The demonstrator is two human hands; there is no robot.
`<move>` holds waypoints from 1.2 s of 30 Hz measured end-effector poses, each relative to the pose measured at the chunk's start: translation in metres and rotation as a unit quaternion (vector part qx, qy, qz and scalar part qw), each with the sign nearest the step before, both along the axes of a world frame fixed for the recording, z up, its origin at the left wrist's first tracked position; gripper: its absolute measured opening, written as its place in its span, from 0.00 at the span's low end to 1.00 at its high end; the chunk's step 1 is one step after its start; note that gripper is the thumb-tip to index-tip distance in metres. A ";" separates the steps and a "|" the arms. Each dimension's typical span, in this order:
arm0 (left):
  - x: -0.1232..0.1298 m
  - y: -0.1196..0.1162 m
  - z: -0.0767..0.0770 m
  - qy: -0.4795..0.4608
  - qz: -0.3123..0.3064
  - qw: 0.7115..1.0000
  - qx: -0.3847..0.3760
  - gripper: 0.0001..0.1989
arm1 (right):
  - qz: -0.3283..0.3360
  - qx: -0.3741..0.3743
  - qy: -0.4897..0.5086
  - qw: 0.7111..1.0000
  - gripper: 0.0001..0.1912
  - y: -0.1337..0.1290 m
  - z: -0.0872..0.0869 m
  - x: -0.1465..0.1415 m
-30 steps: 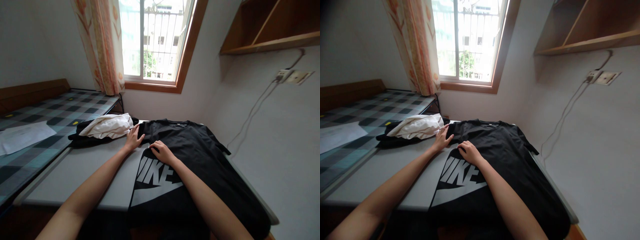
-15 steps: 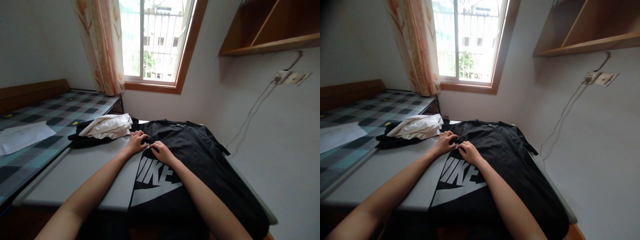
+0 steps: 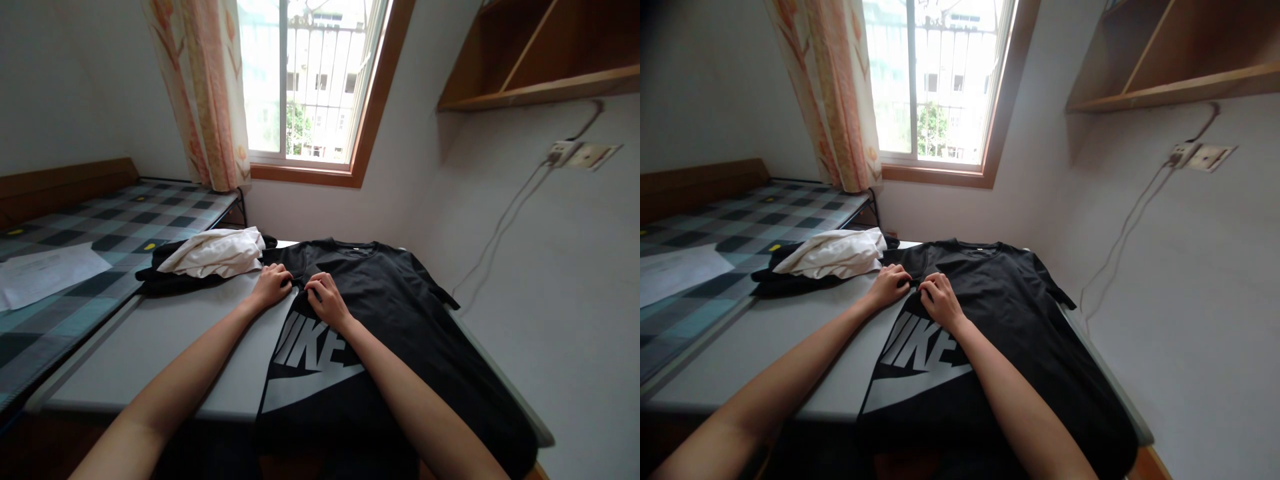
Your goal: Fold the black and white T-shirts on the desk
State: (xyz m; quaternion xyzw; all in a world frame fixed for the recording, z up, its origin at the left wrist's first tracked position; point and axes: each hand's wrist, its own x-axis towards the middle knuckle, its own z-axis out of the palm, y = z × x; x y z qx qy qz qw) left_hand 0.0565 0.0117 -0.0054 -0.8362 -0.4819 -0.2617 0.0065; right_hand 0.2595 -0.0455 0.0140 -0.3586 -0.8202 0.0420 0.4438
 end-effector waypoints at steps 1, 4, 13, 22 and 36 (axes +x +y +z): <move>0.000 0.000 0.000 0.002 0.003 1.000 -0.004 0.09 | -0.014 0.006 0.003 1.000 0.08 0.000 0.000 0.000; 0.001 0.001 0.001 0.006 0.009 1.000 -0.017 0.09 | -0.030 0.015 -0.005 0.999 0.07 0.000 -0.003 0.001; 0.001 0.000 0.001 -0.004 0.005 1.000 -0.023 0.07 | 0.039 -0.076 -0.089 0.992 0.12 0.002 -0.006 0.001; 0.001 0.001 0.001 0.001 0.004 1.000 -0.027 0.07 | -0.019 -0.080 -0.117 0.990 0.14 0.006 -0.007 0.010; 0.000 0.003 0.000 0.003 -0.016 1.000 -0.012 0.08 | -0.260 -0.146 -0.219 0.929 0.15 -0.074 0.016 0.183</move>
